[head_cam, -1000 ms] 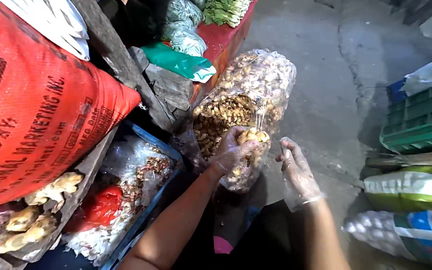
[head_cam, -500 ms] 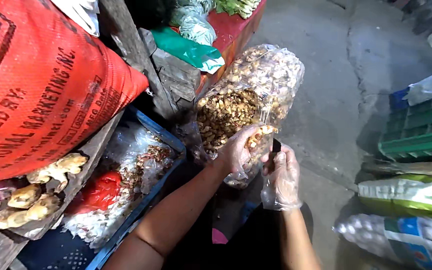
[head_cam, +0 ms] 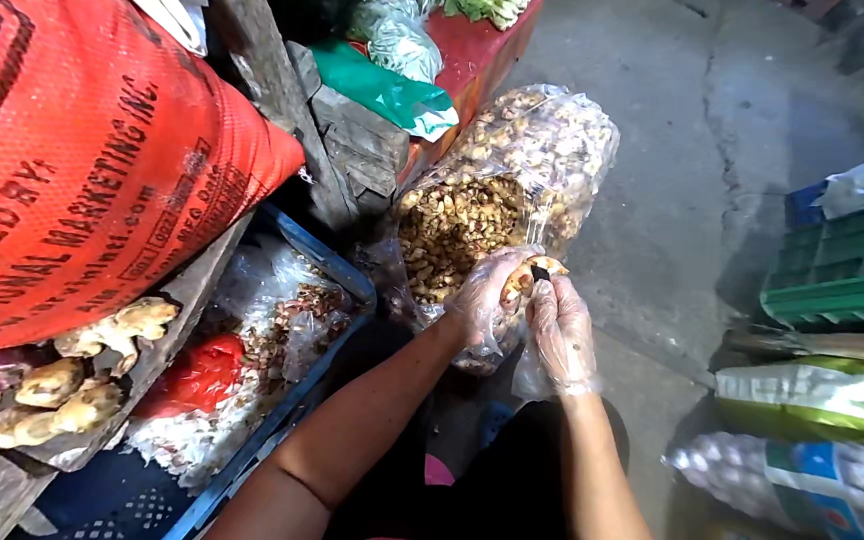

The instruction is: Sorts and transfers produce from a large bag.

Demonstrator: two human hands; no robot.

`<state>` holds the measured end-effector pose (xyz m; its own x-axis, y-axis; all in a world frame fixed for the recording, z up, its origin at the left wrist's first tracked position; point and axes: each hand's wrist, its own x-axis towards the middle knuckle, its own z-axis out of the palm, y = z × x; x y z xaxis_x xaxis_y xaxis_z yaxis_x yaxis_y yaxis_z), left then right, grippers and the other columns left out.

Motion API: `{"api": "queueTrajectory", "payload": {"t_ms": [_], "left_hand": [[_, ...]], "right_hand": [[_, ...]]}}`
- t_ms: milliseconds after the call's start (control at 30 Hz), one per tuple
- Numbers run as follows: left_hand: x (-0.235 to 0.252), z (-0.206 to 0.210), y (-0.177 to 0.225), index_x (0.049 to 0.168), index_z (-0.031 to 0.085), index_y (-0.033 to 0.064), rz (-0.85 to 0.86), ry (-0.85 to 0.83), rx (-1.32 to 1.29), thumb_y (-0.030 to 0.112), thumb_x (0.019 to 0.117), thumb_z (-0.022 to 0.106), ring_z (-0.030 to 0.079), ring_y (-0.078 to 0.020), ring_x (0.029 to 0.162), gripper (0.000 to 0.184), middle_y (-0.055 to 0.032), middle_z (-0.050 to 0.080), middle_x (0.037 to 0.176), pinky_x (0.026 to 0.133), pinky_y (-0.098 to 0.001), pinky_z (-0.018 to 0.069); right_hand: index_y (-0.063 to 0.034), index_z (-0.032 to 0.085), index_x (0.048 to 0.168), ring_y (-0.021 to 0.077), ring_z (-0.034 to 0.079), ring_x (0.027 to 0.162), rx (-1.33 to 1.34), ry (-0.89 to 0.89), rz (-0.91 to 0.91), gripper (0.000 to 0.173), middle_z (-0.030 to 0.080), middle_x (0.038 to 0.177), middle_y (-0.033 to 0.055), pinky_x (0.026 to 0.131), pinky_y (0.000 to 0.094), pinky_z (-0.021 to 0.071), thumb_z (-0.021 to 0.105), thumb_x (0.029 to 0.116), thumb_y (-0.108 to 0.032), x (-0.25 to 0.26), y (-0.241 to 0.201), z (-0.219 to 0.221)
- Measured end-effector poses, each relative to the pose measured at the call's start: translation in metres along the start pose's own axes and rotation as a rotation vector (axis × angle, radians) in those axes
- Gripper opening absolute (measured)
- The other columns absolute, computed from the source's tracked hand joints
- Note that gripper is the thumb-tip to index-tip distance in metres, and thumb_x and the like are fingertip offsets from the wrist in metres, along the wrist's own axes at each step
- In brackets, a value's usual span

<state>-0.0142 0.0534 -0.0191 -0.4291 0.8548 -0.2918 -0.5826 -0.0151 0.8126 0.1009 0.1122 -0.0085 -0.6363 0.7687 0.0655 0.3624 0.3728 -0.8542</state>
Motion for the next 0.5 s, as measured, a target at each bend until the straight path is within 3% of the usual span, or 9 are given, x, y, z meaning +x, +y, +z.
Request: {"api": "queueTrajectory", "payload": {"t_ms": [233, 300, 400, 500], "left_hand": [[-0.003, 0.000, 0.005, 0.130, 0.059, 0.0126, -0.107, 0.025, 0.093, 0.023, 0.1112, 0.035, 0.048, -0.0048, 0.067, 0.032, 0.0004, 0.056, 0.094, 0.056, -0.0180, 0.0395], [-0.002, 0.002, 0.003, 0.129, 0.059, 0.0125, -0.089, 0.043, 0.094, 0.023, 0.1115, 0.034, 0.047, -0.0036, 0.065, 0.032, 0.0016, 0.055, 0.091, 0.054, -0.0169, 0.0393], [-0.002, 0.002, 0.001, 0.132, 0.058, 0.0112, -0.052, 0.039, 0.097, 0.024, 0.1118, 0.033, 0.053, -0.0055, 0.077, 0.034, -0.0001, 0.058, 0.102, 0.065, -0.0193, 0.0445], [-0.001, -0.002, 0.005, 0.133, 0.059, 0.0138, -0.130, 0.040, 0.155, 0.027, 0.1118, 0.034, 0.054, -0.0077, 0.080, 0.035, -0.0016, 0.059, 0.106, 0.065, -0.0216, 0.0446]], "right_hand": [[-0.0040, 0.060, 0.095, -0.0007, 0.048, 0.059, 0.000, -0.137, 0.041, 0.020, 0.049, 0.068, -0.0051, 0.058, 0.0188, 0.0431, 0.046, 0.1054, -0.015, 0.003, 0.001, -0.008], [-0.0037, 0.059, 0.095, -0.0012, 0.048, 0.059, 0.052, -0.124, 0.076, 0.021, 0.049, 0.068, -0.0053, 0.058, 0.0177, 0.0436, 0.045, 0.1062, -0.014, 0.003, 0.001, -0.004], [-0.0051, 0.057, 0.092, -0.0021, 0.049, 0.058, 0.148, -0.089, 0.099, 0.022, 0.050, 0.067, -0.0066, 0.058, 0.0162, 0.0447, 0.042, 0.1065, -0.013, 0.002, 0.002, 0.003], [-0.0055, 0.059, 0.093, -0.0021, 0.047, 0.057, 0.084, -0.162, 0.062, 0.022, 0.048, 0.067, -0.0073, 0.057, 0.0167, 0.0434, 0.044, 0.1057, -0.015, 0.005, 0.007, -0.003]]}}
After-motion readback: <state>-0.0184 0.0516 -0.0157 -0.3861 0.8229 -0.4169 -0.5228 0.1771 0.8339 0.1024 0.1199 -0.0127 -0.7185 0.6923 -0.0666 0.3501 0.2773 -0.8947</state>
